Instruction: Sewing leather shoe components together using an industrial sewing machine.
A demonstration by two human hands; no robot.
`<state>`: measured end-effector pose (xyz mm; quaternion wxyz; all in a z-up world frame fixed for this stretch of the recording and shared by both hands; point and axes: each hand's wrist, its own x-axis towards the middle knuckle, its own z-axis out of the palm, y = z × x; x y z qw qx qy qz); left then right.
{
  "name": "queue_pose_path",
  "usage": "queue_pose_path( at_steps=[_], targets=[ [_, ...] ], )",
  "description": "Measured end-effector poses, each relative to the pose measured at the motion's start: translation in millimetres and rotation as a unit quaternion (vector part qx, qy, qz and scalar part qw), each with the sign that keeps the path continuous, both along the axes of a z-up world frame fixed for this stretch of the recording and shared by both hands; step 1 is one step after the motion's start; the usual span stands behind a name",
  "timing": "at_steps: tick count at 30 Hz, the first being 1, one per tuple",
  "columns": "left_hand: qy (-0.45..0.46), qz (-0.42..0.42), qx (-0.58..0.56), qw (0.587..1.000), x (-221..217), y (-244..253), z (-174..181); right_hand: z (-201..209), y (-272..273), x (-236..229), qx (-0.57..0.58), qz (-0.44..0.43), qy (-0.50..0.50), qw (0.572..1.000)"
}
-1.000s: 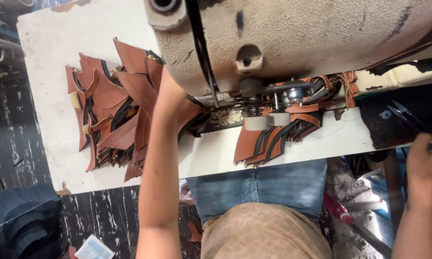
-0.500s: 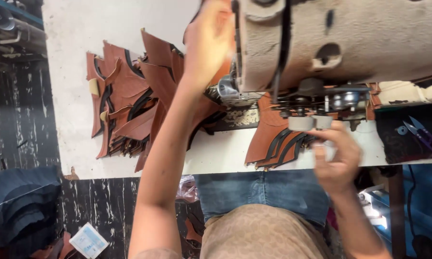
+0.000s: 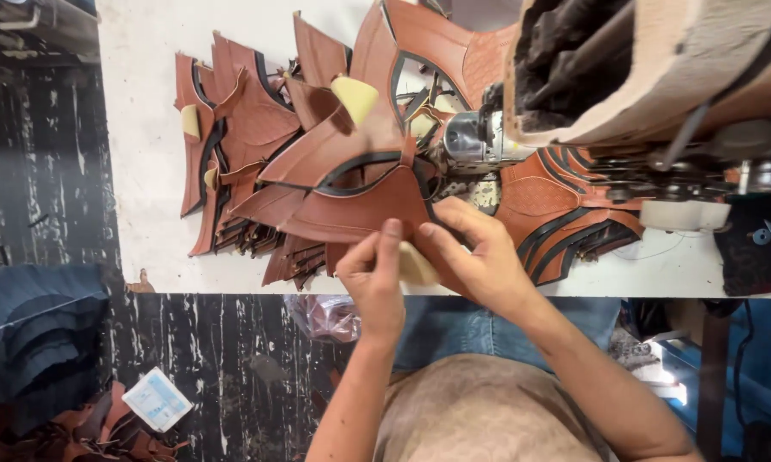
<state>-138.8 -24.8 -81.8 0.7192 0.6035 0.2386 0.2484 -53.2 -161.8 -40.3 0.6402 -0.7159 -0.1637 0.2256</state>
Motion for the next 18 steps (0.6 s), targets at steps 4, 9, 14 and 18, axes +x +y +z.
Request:
queue_pose_path(
  at_steps=[4, 9, 14, 18],
  targets=[
    [0.061, -0.048, -0.042, 0.996, 6, -2, 41, -15, -2, 4, 0.085, 0.021, 0.074, 0.993],
    [0.025, -0.054, -0.038, 0.997, -1, 1, 29, -27, 3, 12, 0.129, 0.034, 0.104, 0.986],
    [-0.034, -0.040, -0.063, 0.997, 10, -2, 40, -43, 7, 11, 0.133, -0.005, 0.112, 0.985],
    [0.008, -0.008, -0.065, 0.998, 20, -1, 51, -39, 6, 12, 0.162, -0.007, 0.094, 0.982]
  ],
)
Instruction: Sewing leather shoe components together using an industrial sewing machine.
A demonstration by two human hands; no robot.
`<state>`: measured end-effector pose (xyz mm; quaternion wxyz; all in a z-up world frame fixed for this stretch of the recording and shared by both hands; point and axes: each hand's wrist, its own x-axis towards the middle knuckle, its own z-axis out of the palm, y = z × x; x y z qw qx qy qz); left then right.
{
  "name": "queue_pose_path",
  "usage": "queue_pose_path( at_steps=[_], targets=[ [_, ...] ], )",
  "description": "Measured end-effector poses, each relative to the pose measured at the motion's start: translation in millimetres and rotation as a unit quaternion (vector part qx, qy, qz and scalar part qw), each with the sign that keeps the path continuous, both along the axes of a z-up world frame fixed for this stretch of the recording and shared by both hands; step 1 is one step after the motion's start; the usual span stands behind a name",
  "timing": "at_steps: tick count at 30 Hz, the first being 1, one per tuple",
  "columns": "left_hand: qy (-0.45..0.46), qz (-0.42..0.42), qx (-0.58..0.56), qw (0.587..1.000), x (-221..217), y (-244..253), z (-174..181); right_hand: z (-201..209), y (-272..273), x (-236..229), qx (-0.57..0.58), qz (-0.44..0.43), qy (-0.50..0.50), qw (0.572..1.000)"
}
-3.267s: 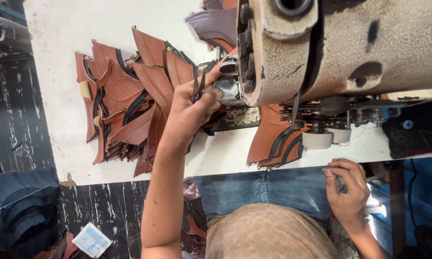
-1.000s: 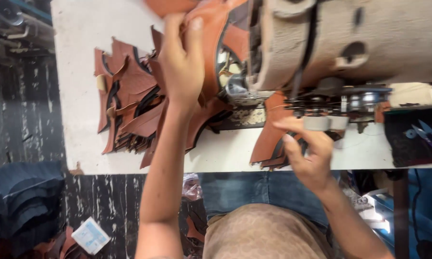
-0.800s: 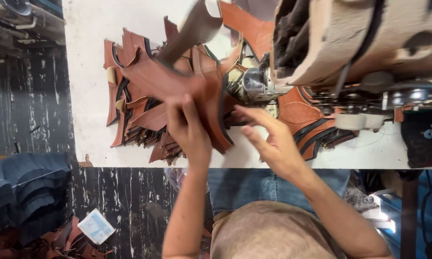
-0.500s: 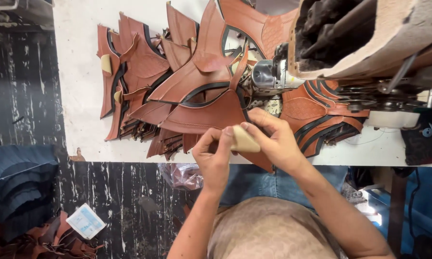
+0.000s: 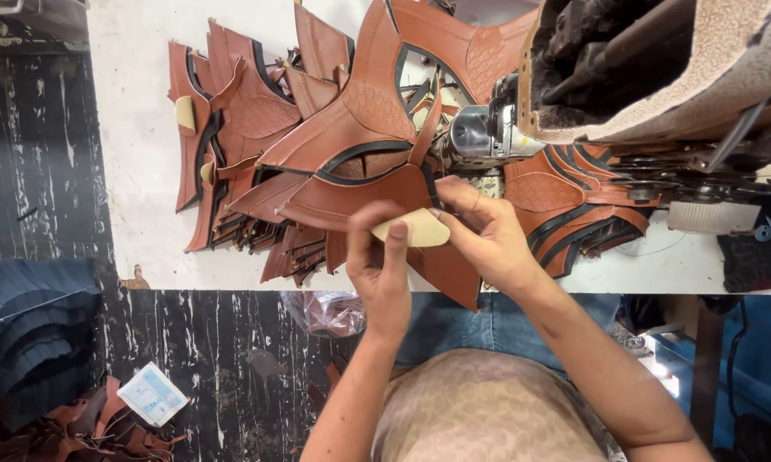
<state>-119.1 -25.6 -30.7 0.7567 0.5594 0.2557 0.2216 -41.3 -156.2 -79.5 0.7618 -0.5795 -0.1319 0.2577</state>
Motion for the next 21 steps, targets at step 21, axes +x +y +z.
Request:
queue_pose_path(
  at_steps=[21],
  targets=[
    [-0.025, -0.078, 0.121, 0.989, 80, -27, 23, 81, -87, 34, -0.408, -0.155, -0.308, 0.845]
  ],
)
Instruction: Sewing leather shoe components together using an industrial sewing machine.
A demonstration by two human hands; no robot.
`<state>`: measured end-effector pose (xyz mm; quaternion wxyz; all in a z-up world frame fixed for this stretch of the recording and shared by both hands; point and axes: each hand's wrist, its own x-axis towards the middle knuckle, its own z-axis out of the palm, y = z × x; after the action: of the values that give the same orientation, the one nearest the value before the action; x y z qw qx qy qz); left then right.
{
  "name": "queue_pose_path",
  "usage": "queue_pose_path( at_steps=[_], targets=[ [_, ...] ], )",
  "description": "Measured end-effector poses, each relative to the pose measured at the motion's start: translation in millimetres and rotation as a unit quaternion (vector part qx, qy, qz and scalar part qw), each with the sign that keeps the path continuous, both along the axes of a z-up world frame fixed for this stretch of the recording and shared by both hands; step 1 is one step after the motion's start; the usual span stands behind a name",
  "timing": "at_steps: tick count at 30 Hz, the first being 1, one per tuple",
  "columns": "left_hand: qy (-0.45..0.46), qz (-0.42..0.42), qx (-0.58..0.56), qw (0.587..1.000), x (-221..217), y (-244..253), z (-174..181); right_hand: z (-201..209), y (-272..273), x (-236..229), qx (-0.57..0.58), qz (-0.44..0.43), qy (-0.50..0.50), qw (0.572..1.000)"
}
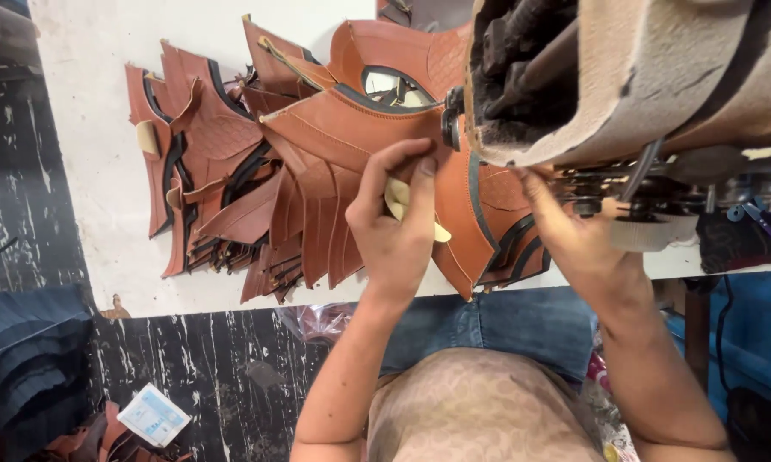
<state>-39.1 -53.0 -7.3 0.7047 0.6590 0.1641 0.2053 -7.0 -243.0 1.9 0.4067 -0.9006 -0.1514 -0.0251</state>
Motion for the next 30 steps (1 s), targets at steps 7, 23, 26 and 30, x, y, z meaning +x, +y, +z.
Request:
queue_pose_path(
  at_steps=[7, 23, 26, 30],
  targets=[
    [0.001, 0.031, -0.005, 1.000, -5, -14, -9, -34, -20, 1, -0.610, 0.100, -0.363, 0.698],
    [0.010, 0.051, 0.003, 0.999, -10, -23, -16, -43, -28, 6, -0.754, 0.169, -0.460, 0.437],
    [0.013, 0.043, -0.003, 0.999, -13, -19, -13, -31, -28, -1, -0.710, 0.146, -0.457, 0.515],
    [0.080, 0.025, 0.073, 0.994, -20, -7, 14, -24, -34, -10, -0.553, 0.088, -0.361, 0.746]
  ],
)
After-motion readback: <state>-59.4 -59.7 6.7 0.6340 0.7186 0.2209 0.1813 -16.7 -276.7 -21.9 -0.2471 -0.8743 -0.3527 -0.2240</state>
